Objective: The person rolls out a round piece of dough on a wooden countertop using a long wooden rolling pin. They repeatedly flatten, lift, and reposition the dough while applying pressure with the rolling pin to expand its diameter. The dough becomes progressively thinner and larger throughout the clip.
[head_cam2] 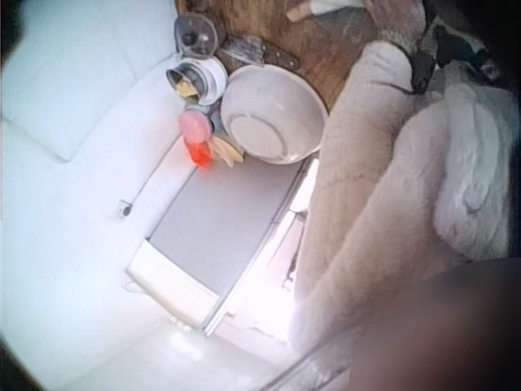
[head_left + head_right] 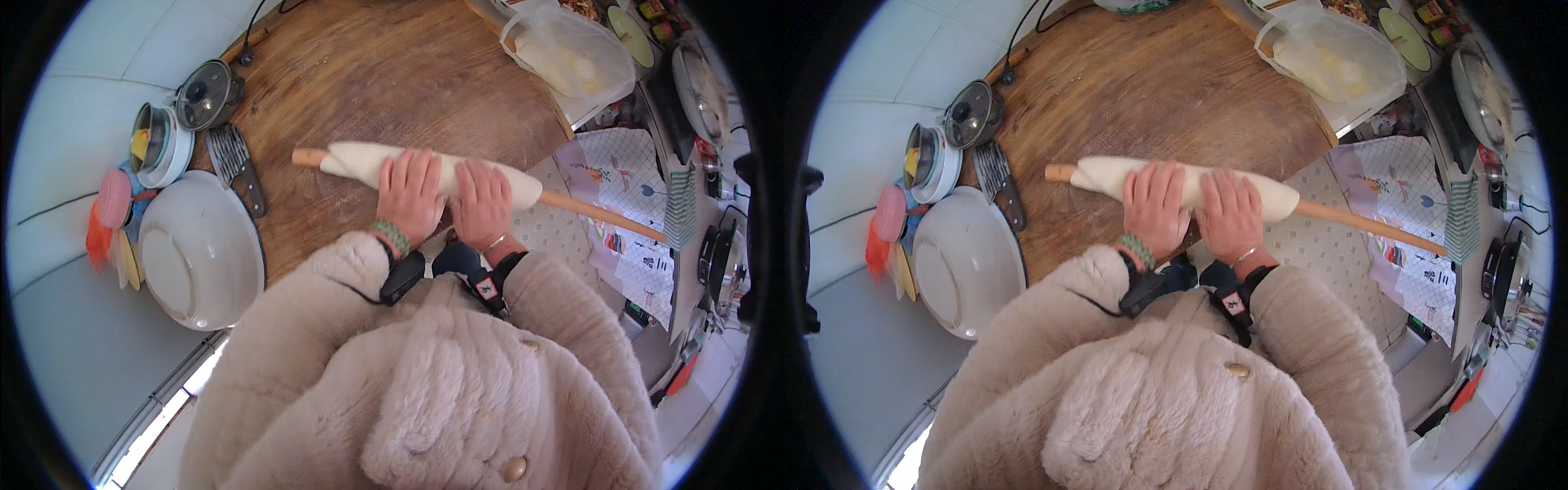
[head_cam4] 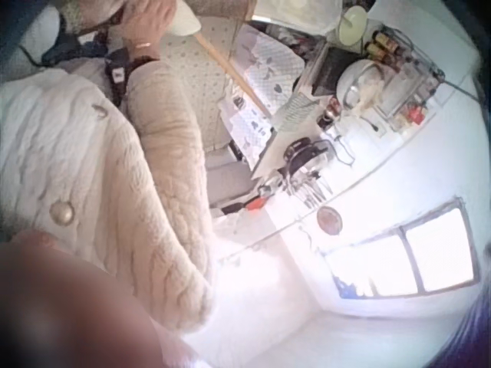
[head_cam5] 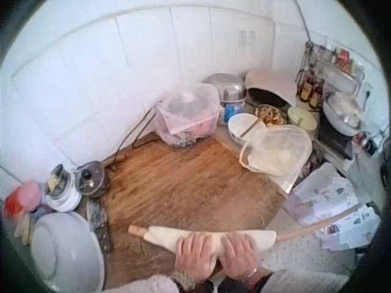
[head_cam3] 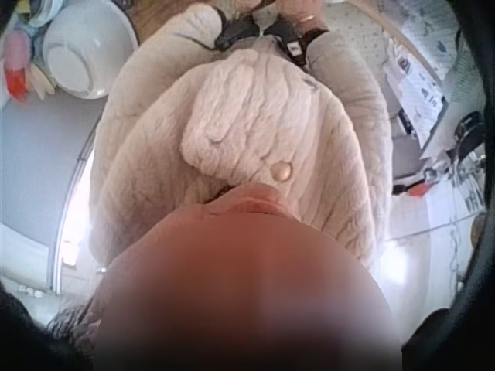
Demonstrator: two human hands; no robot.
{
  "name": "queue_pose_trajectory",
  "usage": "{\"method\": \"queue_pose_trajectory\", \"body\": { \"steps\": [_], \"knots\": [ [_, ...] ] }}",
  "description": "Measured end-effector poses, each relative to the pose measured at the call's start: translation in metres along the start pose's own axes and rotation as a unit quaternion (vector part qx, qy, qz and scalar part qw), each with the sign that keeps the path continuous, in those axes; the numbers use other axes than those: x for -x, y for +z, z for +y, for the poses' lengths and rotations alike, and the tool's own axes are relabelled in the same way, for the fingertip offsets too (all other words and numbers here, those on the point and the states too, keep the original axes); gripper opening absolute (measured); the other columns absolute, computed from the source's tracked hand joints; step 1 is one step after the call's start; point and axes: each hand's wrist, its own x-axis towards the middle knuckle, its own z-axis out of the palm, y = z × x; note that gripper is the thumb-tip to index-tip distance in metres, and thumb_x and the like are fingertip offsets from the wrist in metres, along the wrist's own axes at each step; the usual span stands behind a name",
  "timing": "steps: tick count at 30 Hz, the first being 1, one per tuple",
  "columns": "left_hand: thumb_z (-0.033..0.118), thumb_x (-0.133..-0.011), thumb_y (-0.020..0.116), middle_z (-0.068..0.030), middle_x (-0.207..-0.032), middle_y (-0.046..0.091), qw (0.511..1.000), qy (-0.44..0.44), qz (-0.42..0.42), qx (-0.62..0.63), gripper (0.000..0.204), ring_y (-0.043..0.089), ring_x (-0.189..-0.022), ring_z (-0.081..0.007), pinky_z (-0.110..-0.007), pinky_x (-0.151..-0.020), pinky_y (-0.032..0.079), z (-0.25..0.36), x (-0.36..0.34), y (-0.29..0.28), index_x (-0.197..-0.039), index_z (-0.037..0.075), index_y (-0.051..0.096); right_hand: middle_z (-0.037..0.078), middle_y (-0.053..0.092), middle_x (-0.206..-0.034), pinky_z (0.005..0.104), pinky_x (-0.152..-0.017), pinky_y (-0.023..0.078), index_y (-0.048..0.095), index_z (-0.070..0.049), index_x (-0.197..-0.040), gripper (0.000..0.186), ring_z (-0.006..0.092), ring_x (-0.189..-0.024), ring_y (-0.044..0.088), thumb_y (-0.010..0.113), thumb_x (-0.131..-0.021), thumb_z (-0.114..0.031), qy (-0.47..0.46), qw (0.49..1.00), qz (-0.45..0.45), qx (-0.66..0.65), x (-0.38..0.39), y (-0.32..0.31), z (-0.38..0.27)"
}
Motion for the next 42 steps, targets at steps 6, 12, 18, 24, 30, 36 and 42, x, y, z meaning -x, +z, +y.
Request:
{"method": "queue_pose_trajectory", "body": {
  "steps": [6,12,18,24,30,36,42],
  "knots": [
    [0.028,-0.076,0.064,-0.0047,-0.085,0.063,0.999,0.047,-0.010,0.002,0.018,0.061,-0.086,-0.0261,-0.045,-0.074,0.046,-0.052,-0.072,0.062,-0.086,0.013,0.063,0.013,0.067,-0.093,0.0456,-0.074,0.050,0.061,-0.007,-0.102,0.026,0.0323,-0.086,0.066,0.059,-0.088,-0.028,0.028,0.987,-0.153,-0.040,-0.031,0.073,0.089],
    [0.025,-0.082,0.061,-0.0074,-0.086,0.064,0.998,0.015,-0.052,-0.035,0.017,0.061,-0.087,-0.0283,-0.045,-0.076,0.047,-0.048,-0.103,0.053,-0.088,0.010,0.065,0.014,0.066,-0.092,0.0470,-0.074,0.050,0.059,-0.008,-0.094,0.020,0.0334,-0.087,0.065,0.057,-0.089,-0.027,0.062,0.966,-0.252,0.010,-0.092,0.047,0.081],
    [0.026,-0.078,0.066,-0.0124,-0.115,0.064,0.999,0.045,0.011,-0.023,0.042,0.060,-0.105,-0.0311,-0.049,-0.093,0.042,-0.037,-0.051,0.048,-0.115,0.006,0.063,0.017,0.066,-0.116,0.0449,-0.092,0.049,0.064,-0.006,-0.111,0.035,0.0339,-0.108,0.063,0.062,-0.083,-0.028,0.004,0.992,-0.089,-0.084,-0.036,0.060,0.074],
    [0.029,-0.090,0.055,-0.0120,-0.080,0.067,0.998,-0.007,-0.063,-0.024,0.024,0.064,-0.078,-0.0333,-0.047,-0.069,0.051,-0.103,-0.152,0.118,-0.082,0.009,0.065,0.014,0.070,-0.086,0.0464,-0.075,0.054,0.065,-0.008,-0.090,0.026,0.0345,-0.083,0.068,0.050,-0.097,-0.029,0.087,0.973,-0.209,-0.041,-0.134,0.111,0.141],
    [0.031,-0.088,0.058,-0.0135,-0.084,0.061,0.988,-0.085,-0.123,-0.022,0.025,0.061,-0.082,-0.0326,-0.048,-0.072,0.047,-0.010,-0.065,0.012,-0.086,0.007,0.063,0.014,0.066,-0.086,0.0459,-0.077,0.051,0.064,-0.008,-0.089,0.028,0.0322,-0.084,0.065,0.055,-0.092,-0.034,0.023,0.976,-0.208,-0.052,-0.051,0.039,0.064],
    [0.031,-0.087,0.061,-0.0117,-0.090,0.061,0.963,-0.176,-0.205,0.003,0.024,0.059,-0.092,-0.0326,-0.049,-0.080,0.044,0.001,-0.033,-0.020,-0.085,0.007,0.061,0.015,0.068,-0.087,0.0467,-0.080,0.049,0.065,-0.009,-0.082,0.028,0.0331,-0.089,0.066,0.059,-0.090,-0.035,0.044,0.936,-0.347,-0.046,-0.056,0.012,0.025],
    [0.025,-0.078,0.069,-0.0132,-0.111,0.063,0.998,-0.039,0.023,-0.032,0.040,0.056,-0.105,-0.0327,-0.048,-0.093,0.039,-0.046,0.005,-0.040,-0.112,0.004,0.062,0.019,0.063,-0.121,0.0508,-0.100,0.042,0.061,-0.005,-0.122,0.043,0.0389,-0.111,0.059,0.065,-0.085,-0.027,0.004,0.990,-0.134,-0.049,-0.016,0.005,0.068]
  ]
}}
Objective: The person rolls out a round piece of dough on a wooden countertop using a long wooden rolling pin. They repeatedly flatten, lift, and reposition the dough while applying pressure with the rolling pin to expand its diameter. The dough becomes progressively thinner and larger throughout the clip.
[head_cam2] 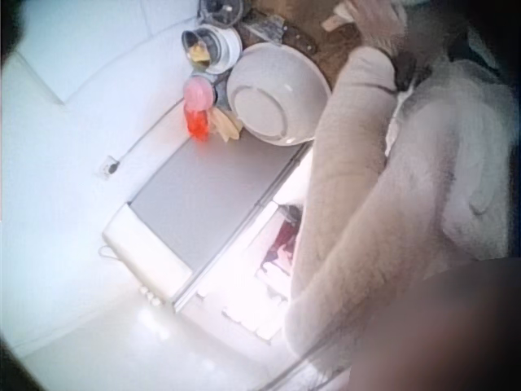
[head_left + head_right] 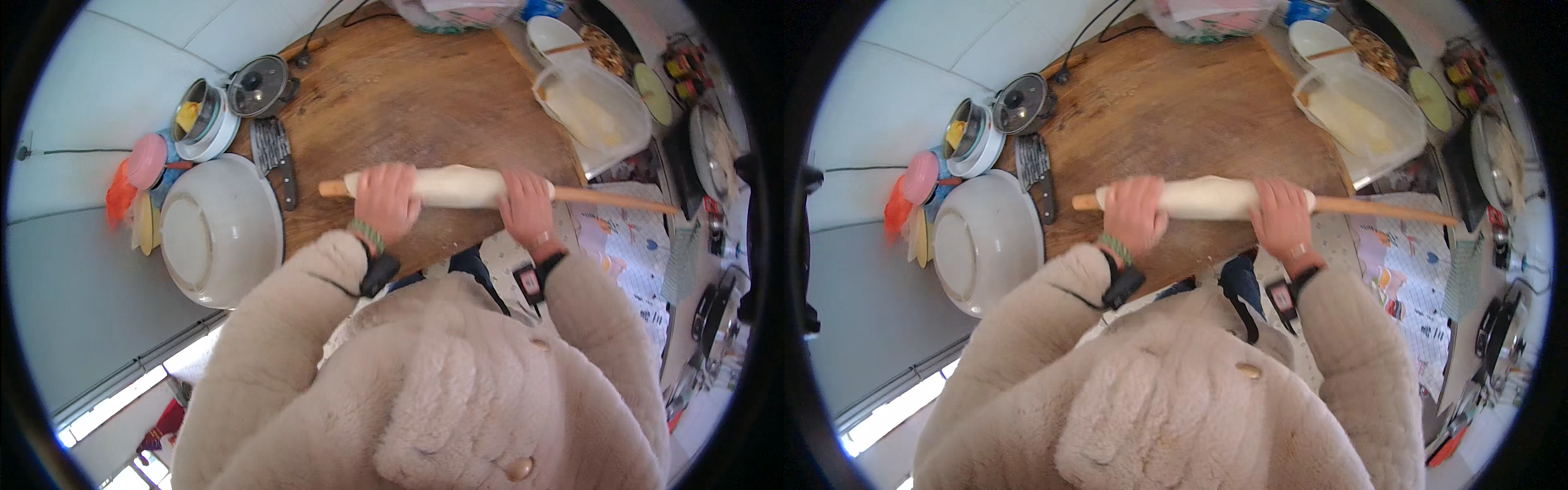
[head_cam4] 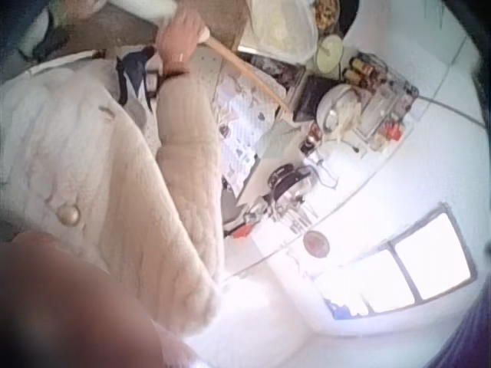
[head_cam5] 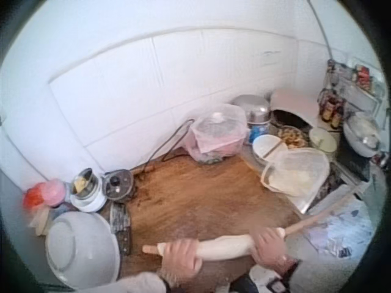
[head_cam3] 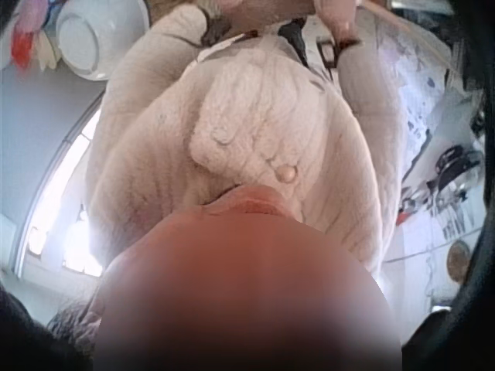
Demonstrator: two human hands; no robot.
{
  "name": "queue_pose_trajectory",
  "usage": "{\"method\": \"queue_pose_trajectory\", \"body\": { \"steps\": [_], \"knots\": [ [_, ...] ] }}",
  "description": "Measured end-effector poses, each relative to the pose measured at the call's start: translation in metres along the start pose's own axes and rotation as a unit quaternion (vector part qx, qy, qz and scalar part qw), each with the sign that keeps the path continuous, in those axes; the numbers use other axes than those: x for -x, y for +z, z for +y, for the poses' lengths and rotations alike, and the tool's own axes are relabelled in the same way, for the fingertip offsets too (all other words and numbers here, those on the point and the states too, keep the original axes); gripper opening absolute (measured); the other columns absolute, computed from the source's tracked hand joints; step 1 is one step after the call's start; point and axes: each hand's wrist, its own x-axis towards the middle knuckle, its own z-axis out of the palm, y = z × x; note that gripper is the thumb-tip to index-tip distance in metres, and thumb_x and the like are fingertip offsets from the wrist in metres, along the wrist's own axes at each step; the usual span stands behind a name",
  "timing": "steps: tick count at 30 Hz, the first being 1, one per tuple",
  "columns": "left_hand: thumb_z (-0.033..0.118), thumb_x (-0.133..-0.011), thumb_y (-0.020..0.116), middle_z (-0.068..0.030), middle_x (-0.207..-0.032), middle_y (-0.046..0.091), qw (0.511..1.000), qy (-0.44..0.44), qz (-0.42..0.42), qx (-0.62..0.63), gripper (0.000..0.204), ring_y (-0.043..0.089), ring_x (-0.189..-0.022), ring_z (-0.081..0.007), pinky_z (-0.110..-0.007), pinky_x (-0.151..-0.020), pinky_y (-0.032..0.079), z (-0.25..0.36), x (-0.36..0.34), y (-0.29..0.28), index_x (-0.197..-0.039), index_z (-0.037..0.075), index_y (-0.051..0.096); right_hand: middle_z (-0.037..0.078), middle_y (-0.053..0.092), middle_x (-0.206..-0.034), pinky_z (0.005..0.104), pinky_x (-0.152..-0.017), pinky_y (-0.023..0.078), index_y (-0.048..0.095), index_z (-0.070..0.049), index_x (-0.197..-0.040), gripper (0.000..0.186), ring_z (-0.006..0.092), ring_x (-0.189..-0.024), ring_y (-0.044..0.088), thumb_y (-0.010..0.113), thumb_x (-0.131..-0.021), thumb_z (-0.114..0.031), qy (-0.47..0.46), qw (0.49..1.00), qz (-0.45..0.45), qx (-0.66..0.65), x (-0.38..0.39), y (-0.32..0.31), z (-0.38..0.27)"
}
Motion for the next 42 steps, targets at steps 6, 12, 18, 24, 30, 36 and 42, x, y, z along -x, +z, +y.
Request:
{"method": "queue_pose_trajectory", "body": {
  "steps": [6,12,18,24,30,36,42],
  "knots": [
    [0.037,-0.072,0.074,-0.0128,-0.113,0.063,0.996,0.002,-0.083,0.011,0.058,0.056,-0.104,-0.0310,-0.047,-0.088,0.043,-0.057,0.000,0.048,-0.117,0.004,0.062,0.017,0.064,-0.107,0.0512,-0.089,0.046,0.062,-0.006,-0.119,0.048,0.0378,-0.099,0.060,0.064,-0.083,-0.038,-0.004,0.997,-0.072,0.030,-0.005,0.042,0.054],
    [0.039,-0.079,0.068,-0.0095,-0.103,0.063,0.994,0.013,-0.088,-0.064,0.047,0.057,-0.103,-0.0297,-0.047,-0.087,0.042,-0.087,-0.107,0.073,-0.114,0.007,0.064,0.015,0.066,-0.108,0.0482,-0.088,0.048,0.065,-0.005,-0.113,0.037,0.0367,-0.101,0.062,0.058,-0.091,-0.033,0.098,0.989,-0.089,0.074,-0.116,0.023,0.062],
    [0.043,-0.061,0.080,-0.0137,-0.115,0.060,1.000,-0.014,-0.014,-0.005,0.071,0.056,-0.110,-0.0322,-0.054,-0.105,0.035,-0.024,-0.079,0.046,-0.118,0.003,0.061,0.020,0.061,-0.123,0.0507,-0.096,0.045,0.054,-0.002,-0.129,0.061,0.0370,-0.113,0.058,0.068,-0.080,-0.036,-0.060,0.998,0.023,0.008,-0.065,0.023,0.037],
    [0.054,-0.085,0.059,-0.0127,-0.086,0.067,0.986,-0.045,-0.162,-0.017,0.050,0.065,-0.085,-0.0320,-0.047,-0.075,0.050,-0.105,-0.160,0.144,-0.087,0.005,0.070,0.018,0.068,-0.094,0.0503,-0.074,0.052,0.064,-0.005,-0.098,0.031,0.0392,-0.086,0.065,0.052,-0.097,-0.034,0.078,0.997,-0.012,0.005,-0.152,0.070,0.114],
    [0.052,-0.087,0.056,-0.0162,-0.086,0.067,0.980,-0.043,-0.195,-0.026,0.049,0.064,-0.083,-0.0352,-0.048,-0.076,0.050,-0.063,-0.137,0.073,-0.088,0.004,0.068,0.018,0.066,-0.087,0.0526,-0.072,0.050,0.061,-0.006,-0.089,0.038,0.0406,-0.082,0.064,0.049,-0.098,-0.041,0.088,0.996,-0.016,0.007,-0.107,0.036,0.051],
    [0.044,-0.081,0.066,-0.0146,-0.087,0.064,0.962,-0.074,-0.261,-0.031,0.040,0.062,-0.083,-0.0345,-0.047,-0.074,0.048,-0.038,-0.075,-0.022,-0.090,0.005,0.068,0.020,0.064,-0.100,0.0501,-0.080,0.050,0.061,-0.003,-0.099,0.048,0.0369,-0.094,0.063,0.056,-0.091,-0.050,0.059,0.972,-0.224,-0.032,-0.074,0.007,-0.035],
    [0.038,-0.083,0.068,-0.0135,-0.104,0.065,0.995,-0.080,-0.045,-0.040,0.041,0.058,-0.105,-0.0330,-0.048,-0.092,0.042,-0.075,-0.079,0.016,-0.102,0.002,0.066,0.018,0.064,-0.111,0.0485,-0.087,0.047,0.059,-0.003,-0.115,0.043,0.0361,-0.103,0.060,0.062,-0.089,-0.038,0.044,0.999,-0.005,-0.022,-0.086,0.017,0.011]
  ]
}}
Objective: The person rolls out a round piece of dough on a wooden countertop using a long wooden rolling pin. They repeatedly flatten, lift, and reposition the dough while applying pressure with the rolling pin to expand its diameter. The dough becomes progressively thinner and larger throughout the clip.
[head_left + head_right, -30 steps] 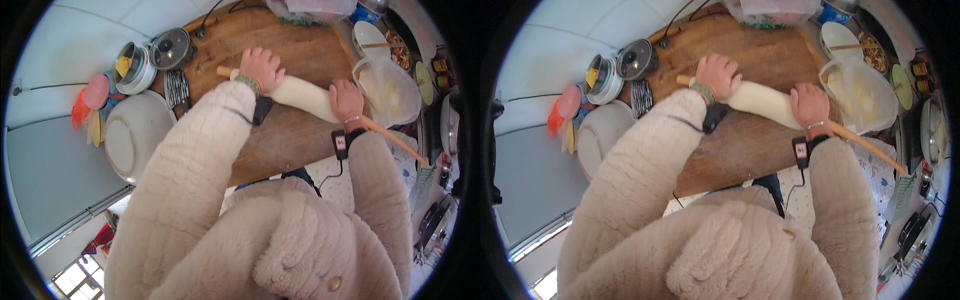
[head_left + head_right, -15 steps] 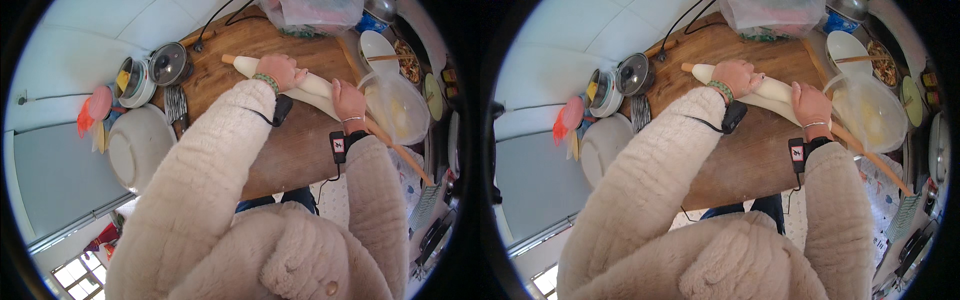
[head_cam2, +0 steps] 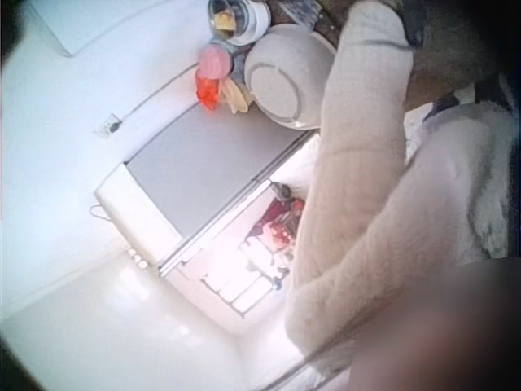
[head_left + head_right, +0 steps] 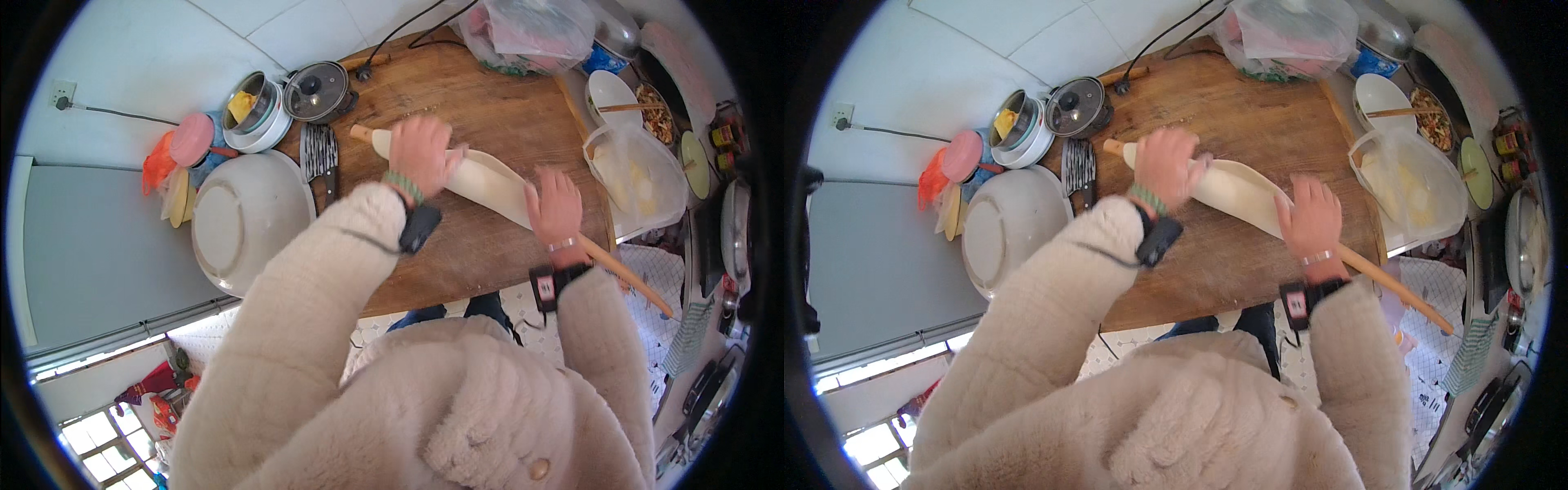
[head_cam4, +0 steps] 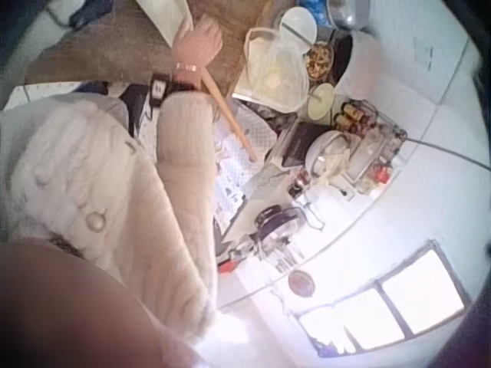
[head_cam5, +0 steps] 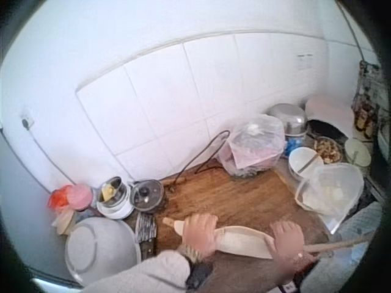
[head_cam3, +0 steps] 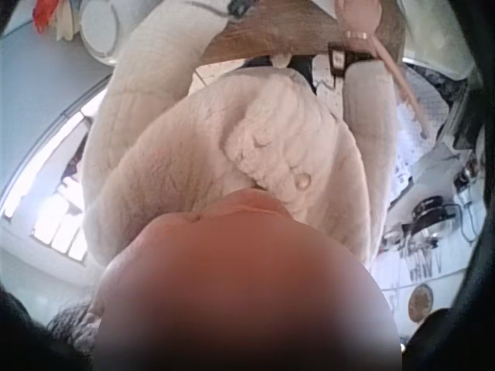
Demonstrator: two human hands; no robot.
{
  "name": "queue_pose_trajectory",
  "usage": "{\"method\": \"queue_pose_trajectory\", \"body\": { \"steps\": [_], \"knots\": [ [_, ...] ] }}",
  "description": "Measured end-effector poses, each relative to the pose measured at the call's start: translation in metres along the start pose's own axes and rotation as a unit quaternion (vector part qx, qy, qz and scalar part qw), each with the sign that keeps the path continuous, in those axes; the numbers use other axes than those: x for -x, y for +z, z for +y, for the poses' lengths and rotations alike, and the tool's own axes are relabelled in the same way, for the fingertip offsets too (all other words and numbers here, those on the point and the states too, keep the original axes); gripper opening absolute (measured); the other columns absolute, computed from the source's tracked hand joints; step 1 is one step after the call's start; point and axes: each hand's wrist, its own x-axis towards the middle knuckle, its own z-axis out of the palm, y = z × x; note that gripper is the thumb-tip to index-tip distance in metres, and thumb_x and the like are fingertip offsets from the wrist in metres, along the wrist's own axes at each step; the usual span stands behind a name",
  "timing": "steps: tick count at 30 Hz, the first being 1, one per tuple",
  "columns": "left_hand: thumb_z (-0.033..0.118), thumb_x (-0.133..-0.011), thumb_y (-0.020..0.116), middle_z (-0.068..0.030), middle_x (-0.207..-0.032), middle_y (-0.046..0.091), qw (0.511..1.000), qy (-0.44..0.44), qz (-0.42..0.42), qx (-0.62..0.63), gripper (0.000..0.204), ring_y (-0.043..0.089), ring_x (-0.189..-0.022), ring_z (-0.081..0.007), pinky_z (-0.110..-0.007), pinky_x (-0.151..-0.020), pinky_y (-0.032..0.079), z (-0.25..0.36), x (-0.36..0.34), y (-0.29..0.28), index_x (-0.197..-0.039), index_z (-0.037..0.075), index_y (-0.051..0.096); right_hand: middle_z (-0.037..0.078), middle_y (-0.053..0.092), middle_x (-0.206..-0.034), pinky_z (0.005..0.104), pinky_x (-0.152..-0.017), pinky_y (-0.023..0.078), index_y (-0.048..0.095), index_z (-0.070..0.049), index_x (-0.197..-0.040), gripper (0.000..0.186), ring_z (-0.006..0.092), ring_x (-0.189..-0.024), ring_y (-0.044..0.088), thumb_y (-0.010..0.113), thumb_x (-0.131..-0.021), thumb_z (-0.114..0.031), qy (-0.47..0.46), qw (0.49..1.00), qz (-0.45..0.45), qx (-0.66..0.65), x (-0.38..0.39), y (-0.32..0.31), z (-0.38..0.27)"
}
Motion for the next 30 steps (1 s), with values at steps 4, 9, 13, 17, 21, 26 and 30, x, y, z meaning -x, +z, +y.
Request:
{"method": "queue_pose_trajectory", "body": {
  "steps": [4,9,13,17,21,26,30],
  "knots": [
    [0.035,-0.072,0.076,-0.0169,-0.128,0.054,0.999,0.046,0.001,0.024,0.073,0.049,-0.123,-0.0386,-0.056,-0.112,0.029,-0.012,0.035,0.018,-0.131,0.001,0.051,0.016,0.060,-0.118,0.0504,-0.091,0.044,0.055,-0.004,-0.127,0.052,0.0350,-0.109,0.056,0.064,-0.086,-0.035,-0.058,0.998,0.005,0.008,0.044,0.004,0.021],
    [0.047,-0.076,0.067,-0.0174,-0.103,0.065,0.998,0.049,-0.019,0.039,0.054,0.057,-0.104,-0.0379,-0.053,-0.099,0.038,-0.048,-0.047,0.058,-0.106,0.002,0.066,0.019,0.058,-0.124,0.0495,-0.097,0.043,0.051,-0.002,-0.135,0.051,0.0385,-0.114,0.054,0.058,-0.093,-0.031,0.098,0.974,-0.193,0.064,-0.038,0.009,0.046],
    [0.044,-0.076,0.066,-0.0160,-0.099,0.066,0.998,0.009,-0.060,0.013,0.047,0.058,-0.100,-0.0366,-0.050,-0.094,0.040,-0.057,-0.096,0.059,-0.102,0.005,0.068,0.021,0.057,-0.126,0.0490,-0.101,0.041,0.049,0.000,-0.136,0.050,0.0400,-0.116,0.052,0.056,-0.096,-0.029,0.105,0.986,-0.128,0.010,-0.079,0.008,0.044],
    [0.038,-0.070,0.074,-0.0138,-0.103,0.065,0.986,0.110,0.124,0.022,0.048,0.056,-0.105,-0.0350,-0.050,-0.102,0.036,-0.059,-0.065,0.042,-0.103,0.004,0.066,0.020,0.055,-0.128,0.0512,-0.101,0.039,0.047,0.001,-0.136,0.056,0.0397,-0.118,0.052,0.060,-0.093,-0.032,-0.048,0.997,0.051,0.017,-0.035,0.024,0.037],
    [0.031,-0.076,0.064,-0.0141,-0.096,0.068,0.994,0.088,0.054,0.044,0.031,0.061,-0.093,-0.0363,-0.052,-0.086,0.045,-0.095,-0.078,0.080,-0.094,0.008,0.071,0.020,0.059,-0.119,0.0510,-0.092,0.044,0.054,0.000,-0.125,0.045,0.0405,-0.110,0.055,0.059,-0.094,-0.032,0.013,0.999,0.027,0.024,-0.037,0.057,0.065],
    [0.036,-0.088,0.051,-0.0175,-0.084,0.068,0.999,0.035,0.008,0.039,0.038,0.064,-0.082,-0.0386,-0.052,-0.074,0.048,-0.127,-0.138,0.126,-0.082,0.005,0.070,0.019,0.063,-0.096,0.0523,-0.077,0.048,0.060,-0.004,-0.104,0.036,0.0417,-0.091,0.060,0.051,-0.098,-0.039,0.086,0.996,0.014,0.036,-0.095,0.066,0.086],
    [0.035,-0.088,0.054,-0.0166,-0.081,0.067,0.994,-0.044,-0.095,-0.002,0.035,0.064,-0.080,-0.0347,-0.050,-0.078,0.049,-0.058,-0.069,0.056,-0.078,0.004,0.067,0.019,0.062,-0.091,0.0524,-0.076,0.049,0.060,-0.004,-0.101,0.038,0.0416,-0.087,0.060,0.051,-0.098,-0.041,0.041,0.998,0.008,0.039,-0.031,0.034,0.051]
  ]
}}
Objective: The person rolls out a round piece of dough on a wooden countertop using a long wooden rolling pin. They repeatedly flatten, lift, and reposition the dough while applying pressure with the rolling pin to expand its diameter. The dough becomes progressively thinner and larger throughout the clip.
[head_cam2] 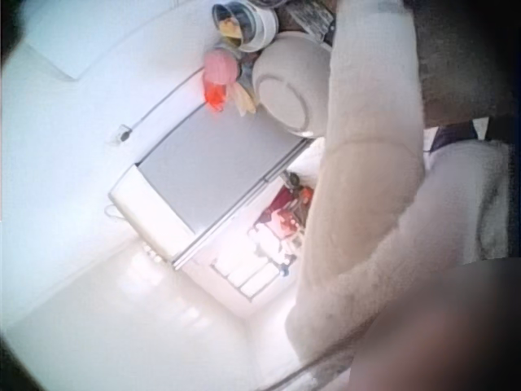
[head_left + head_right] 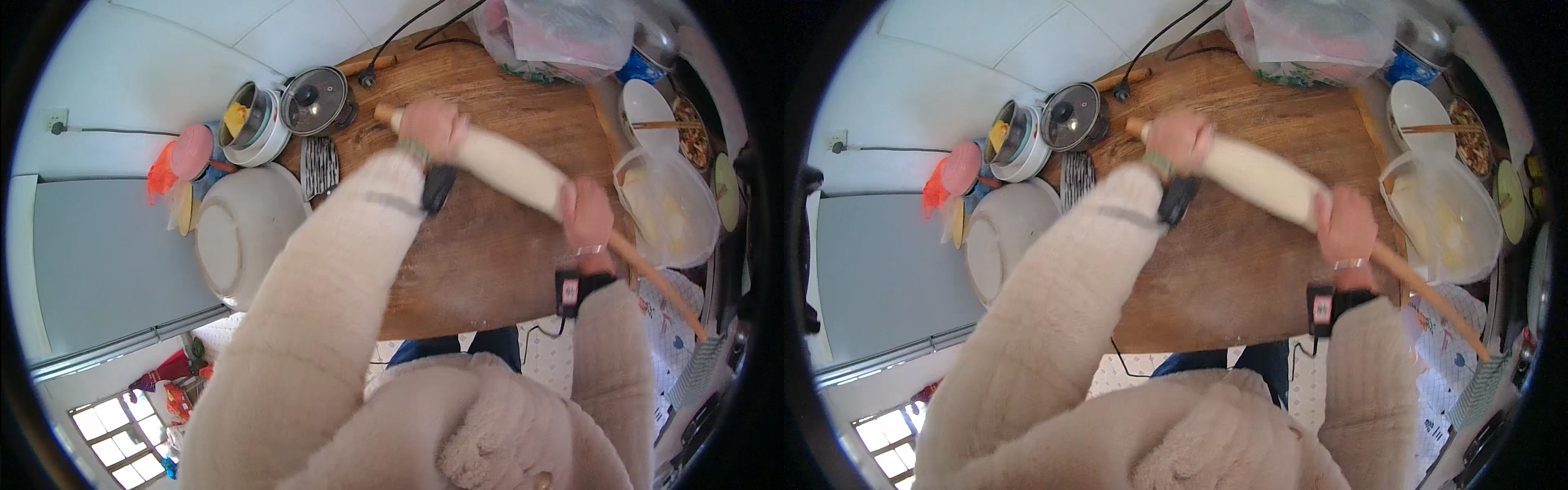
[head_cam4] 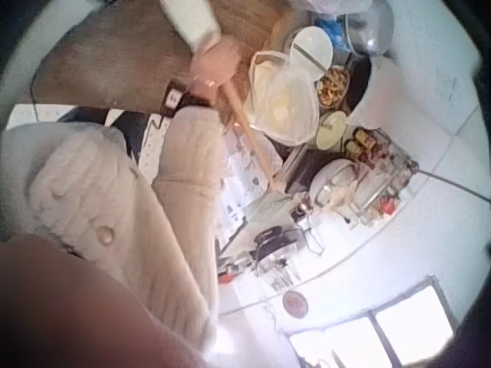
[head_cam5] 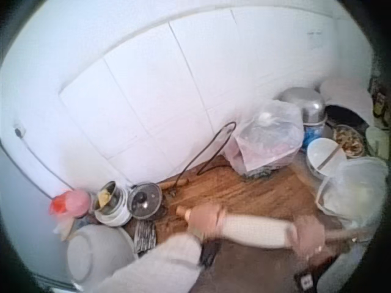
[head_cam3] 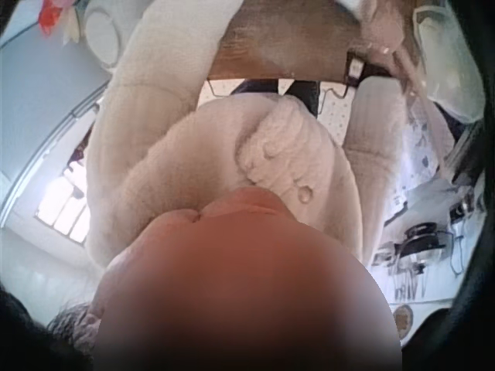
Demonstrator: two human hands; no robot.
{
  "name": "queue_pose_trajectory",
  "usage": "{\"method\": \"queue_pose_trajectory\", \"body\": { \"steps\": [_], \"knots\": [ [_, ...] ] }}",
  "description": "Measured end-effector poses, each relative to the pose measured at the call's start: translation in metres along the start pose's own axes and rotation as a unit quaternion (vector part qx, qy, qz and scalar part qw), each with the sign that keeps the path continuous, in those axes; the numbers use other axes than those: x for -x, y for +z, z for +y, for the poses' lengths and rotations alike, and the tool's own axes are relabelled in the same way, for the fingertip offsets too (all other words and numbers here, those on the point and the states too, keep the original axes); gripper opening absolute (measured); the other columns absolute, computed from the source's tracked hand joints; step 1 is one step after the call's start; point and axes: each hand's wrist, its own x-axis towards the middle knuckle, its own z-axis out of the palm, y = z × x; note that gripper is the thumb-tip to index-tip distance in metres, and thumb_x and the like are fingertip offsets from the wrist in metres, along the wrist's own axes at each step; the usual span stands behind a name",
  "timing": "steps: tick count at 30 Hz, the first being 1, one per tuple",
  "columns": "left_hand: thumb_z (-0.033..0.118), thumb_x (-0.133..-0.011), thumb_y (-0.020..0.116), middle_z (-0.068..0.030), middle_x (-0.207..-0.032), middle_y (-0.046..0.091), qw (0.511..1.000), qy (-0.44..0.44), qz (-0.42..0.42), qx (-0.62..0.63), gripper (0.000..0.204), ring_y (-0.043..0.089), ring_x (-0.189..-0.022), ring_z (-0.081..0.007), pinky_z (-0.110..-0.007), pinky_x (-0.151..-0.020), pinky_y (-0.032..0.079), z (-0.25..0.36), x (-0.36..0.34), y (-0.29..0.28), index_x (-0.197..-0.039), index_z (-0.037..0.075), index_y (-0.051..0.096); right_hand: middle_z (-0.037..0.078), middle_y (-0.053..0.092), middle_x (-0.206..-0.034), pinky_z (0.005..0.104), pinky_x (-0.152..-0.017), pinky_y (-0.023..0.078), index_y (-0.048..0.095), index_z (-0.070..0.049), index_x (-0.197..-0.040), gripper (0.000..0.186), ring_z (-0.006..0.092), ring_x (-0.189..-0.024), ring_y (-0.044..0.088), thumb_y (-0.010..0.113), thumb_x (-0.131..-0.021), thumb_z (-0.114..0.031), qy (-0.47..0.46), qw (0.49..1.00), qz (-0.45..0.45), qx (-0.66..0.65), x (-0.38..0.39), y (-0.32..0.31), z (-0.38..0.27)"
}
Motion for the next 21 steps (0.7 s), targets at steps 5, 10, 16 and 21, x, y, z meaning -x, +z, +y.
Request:
{"method": "queue_pose_trajectory", "body": {
  "steps": [5,10,16,21],
  "knots": [
    [0.037,-0.087,0.062,-0.0154,-0.084,0.060,0.997,0.005,-0.072,0.040,0.032,0.058,-0.083,-0.0338,-0.049,-0.073,0.044,0.081,0.153,-0.064,-0.080,0.006,0.063,0.022,0.059,-0.097,0.0531,-0.083,0.047,0.063,-0.002,-0.103,0.046,0.0428,-0.094,0.057,0.067,-0.080,-0.043,-0.067,0.991,-0.075,-0.091,0.143,-0.050,-0.022],
    [0.037,-0.090,0.062,-0.0141,-0.091,0.062,0.999,-0.001,-0.017,0.042,0.033,0.059,-0.090,-0.0323,-0.048,-0.076,0.045,0.082,0.125,-0.045,-0.086,0.005,0.065,0.022,0.060,-0.104,0.0505,-0.090,0.047,0.062,-0.003,-0.111,0.044,0.0427,-0.100,0.057,0.068,-0.081,-0.035,0.100,0.975,-0.197,-0.004,0.130,-0.055,-0.015],
    [0.043,-0.071,0.075,-0.0151,-0.123,0.060,0.987,0.149,0.059,0.017,0.069,0.054,-0.117,-0.0320,-0.051,-0.107,0.033,0.079,0.166,-0.026,-0.125,0.003,0.059,0.021,0.060,-0.124,0.0504,-0.093,0.045,0.053,-0.002,-0.132,0.064,0.0401,-0.110,0.057,0.069,-0.079,-0.033,-0.129,0.991,0.023,0.042,0.144,-0.042,-0.040],
    [0.056,-0.071,0.072,-0.0167,-0.127,0.060,0.982,0.187,0.032,0.017,0.082,0.057,-0.114,-0.0338,-0.052,-0.100,0.041,0.047,0.102,0.013,-0.129,0.000,0.056,0.020,0.060,-0.124,0.0513,-0.090,0.047,0.053,-0.002,-0.133,0.065,0.0390,-0.108,0.059,0.068,-0.080,-0.035,-0.069,0.994,-0.088,-0.014,0.096,-0.024,-0.007]
  ]
}}
